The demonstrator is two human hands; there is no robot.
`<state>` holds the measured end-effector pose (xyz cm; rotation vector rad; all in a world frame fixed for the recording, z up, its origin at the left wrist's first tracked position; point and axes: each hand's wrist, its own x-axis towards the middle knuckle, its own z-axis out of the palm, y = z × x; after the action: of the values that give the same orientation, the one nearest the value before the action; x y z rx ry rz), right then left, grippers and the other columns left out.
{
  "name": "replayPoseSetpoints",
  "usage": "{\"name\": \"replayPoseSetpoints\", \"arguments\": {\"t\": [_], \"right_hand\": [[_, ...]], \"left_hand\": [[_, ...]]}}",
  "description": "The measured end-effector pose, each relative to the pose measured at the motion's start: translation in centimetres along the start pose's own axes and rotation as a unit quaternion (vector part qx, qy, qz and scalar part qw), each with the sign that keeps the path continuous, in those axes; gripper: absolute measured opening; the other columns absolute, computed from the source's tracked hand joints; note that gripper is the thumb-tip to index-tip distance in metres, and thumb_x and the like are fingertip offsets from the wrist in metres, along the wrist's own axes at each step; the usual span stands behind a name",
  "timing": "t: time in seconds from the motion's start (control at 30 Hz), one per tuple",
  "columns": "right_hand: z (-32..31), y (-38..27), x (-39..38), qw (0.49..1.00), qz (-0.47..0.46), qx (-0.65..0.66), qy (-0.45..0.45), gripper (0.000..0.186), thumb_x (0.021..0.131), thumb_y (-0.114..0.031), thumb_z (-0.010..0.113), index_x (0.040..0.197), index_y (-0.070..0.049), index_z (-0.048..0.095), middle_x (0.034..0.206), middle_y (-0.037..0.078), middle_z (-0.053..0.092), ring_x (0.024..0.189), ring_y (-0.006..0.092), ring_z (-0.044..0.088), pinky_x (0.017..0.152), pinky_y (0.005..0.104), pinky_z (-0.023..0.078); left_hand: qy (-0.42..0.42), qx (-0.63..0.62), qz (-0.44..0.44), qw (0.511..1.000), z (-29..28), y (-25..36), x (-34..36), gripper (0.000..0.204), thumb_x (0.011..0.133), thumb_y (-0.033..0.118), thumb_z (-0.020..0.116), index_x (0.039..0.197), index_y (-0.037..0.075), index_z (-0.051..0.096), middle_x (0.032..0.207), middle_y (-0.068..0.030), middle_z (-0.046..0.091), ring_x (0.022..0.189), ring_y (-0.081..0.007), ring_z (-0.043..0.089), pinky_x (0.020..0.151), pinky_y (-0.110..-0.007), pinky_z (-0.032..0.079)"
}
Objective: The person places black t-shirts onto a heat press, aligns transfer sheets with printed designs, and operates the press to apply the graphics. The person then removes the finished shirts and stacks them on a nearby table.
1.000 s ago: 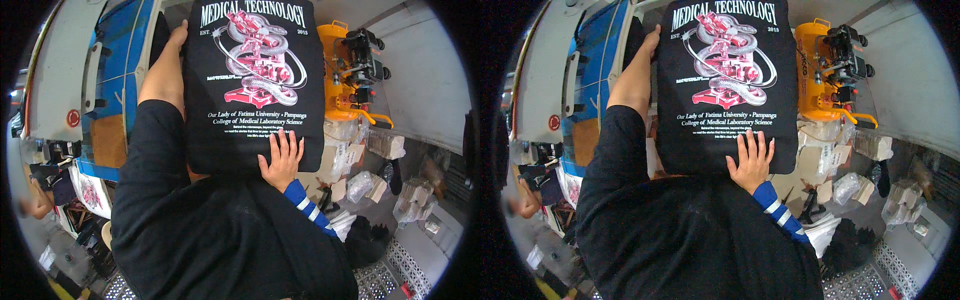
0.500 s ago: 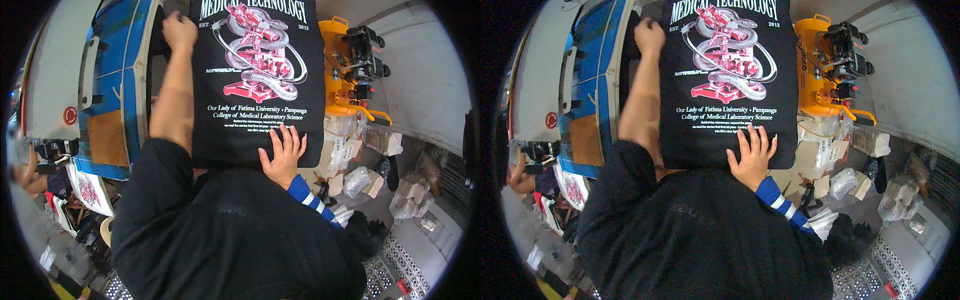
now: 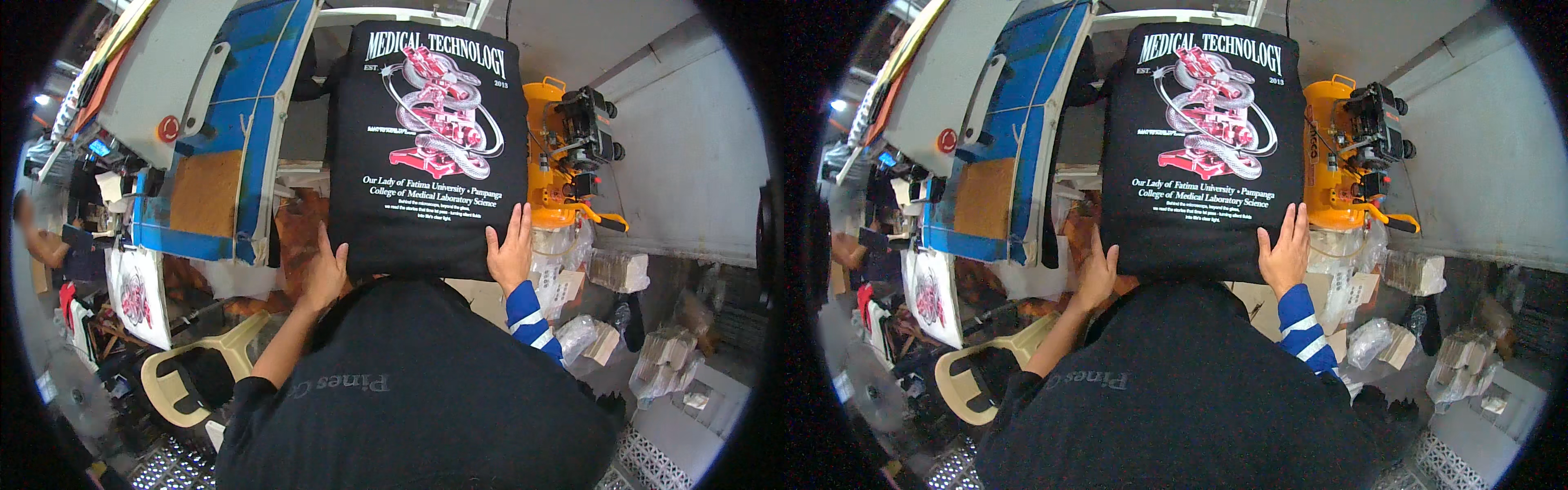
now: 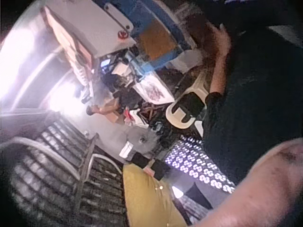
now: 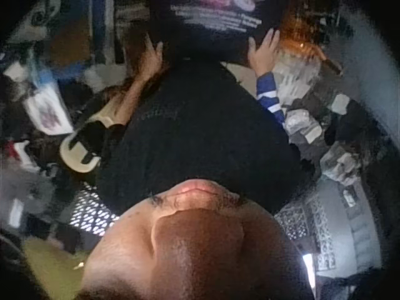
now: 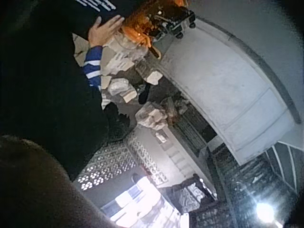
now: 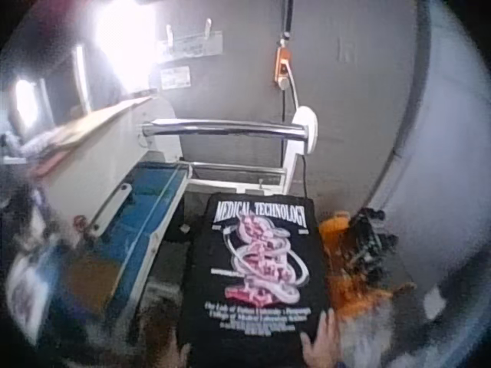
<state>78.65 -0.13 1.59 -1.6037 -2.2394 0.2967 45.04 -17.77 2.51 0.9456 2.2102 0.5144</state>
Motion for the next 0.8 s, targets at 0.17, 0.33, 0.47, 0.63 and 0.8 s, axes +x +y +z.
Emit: {"name": "replayPoseSetpoints", "arguments": {"t": [0.17,0.33,0.47,0.63,0.8], "right_hand": [[-0.2,-2.2,-0.3,0.995,-0.071,-0.029,0.061,0.065,0.092,-0.036,0.067,0.143,0.001,0.049,0.155,0.027,0.036,0.146,0.0491,0.028,0.119,0.0626,0.019],[0.1,-9.5,-2.0,0.954,-0.271,0.101,-0.08,0.058,0.085,-0.029,0.073,0.134,-0.002,0.059,0.148,0.022,0.047,0.144,0.0416,0.036,0.119,0.0586,0.025],[0.8,-10.8,-3.3,0.938,-0.321,0.05,-0.124,0.067,0.085,-0.029,0.074,0.143,-0.005,0.052,0.154,0.017,0.044,0.148,0.0378,0.034,0.121,0.0562,0.024],[0.7,-8.8,-3.6,0.941,-0.305,0.105,-0.105,0.057,0.085,-0.025,0.073,0.136,-0.004,0.058,0.15,0.018,0.048,0.145,0.0377,0.037,0.122,0.0571,0.024],[-0.9,-7.8,-5.4,0.947,-0.282,0.136,-0.067,0.044,0.084,-0.021,0.072,0.124,-0.003,0.066,0.14,0.02,0.055,0.14,0.0416,0.041,0.12,0.0587,0.025]], "left_hand": [[0.091,-0.043,0.227,0.969,-8.8,5.9,-4.0,0.046,0.091,0.019,0.07,0.132,-0.002,0.062,0.117,-0.0229,0.071,0.113,-0.0373,0.067,0.098,-0.043,0.052],[0.574,0.144,0.236,0.771,-25.5,6.0,1.8,0.033,0.1,0.027,0.061,0.112,-0.002,0.07,0.119,-0.021,0.068,0.109,-0.038,0.064,0.099,-0.046,0.047],[0.474,0.242,0.04,0.846,-31.8,-3.8,7.6,0.059,0.106,0.047,0.044,0.107,-0.004,0.073,0.122,-0.0241,0.067,0.111,-0.0432,0.06,0.1,-0.051,0.044],[0.458,0.257,0.021,0.851,-29.8,-1.3,7.8,0.077,0.106,0.06,0.027,0.111,0.0,0.075,0.126,-0.0217,0.066,0.125,-0.0443,0.053,0.107,-0.053,0.04],[0.444,0.268,-0.004,0.855,-28.8,0.6,7.2,0.077,0.103,0.065,0.03,0.116,0.003,0.074,0.131,-0.0182,0.065,0.13,-0.0424,0.051,0.11,-0.058,0.036]]}}
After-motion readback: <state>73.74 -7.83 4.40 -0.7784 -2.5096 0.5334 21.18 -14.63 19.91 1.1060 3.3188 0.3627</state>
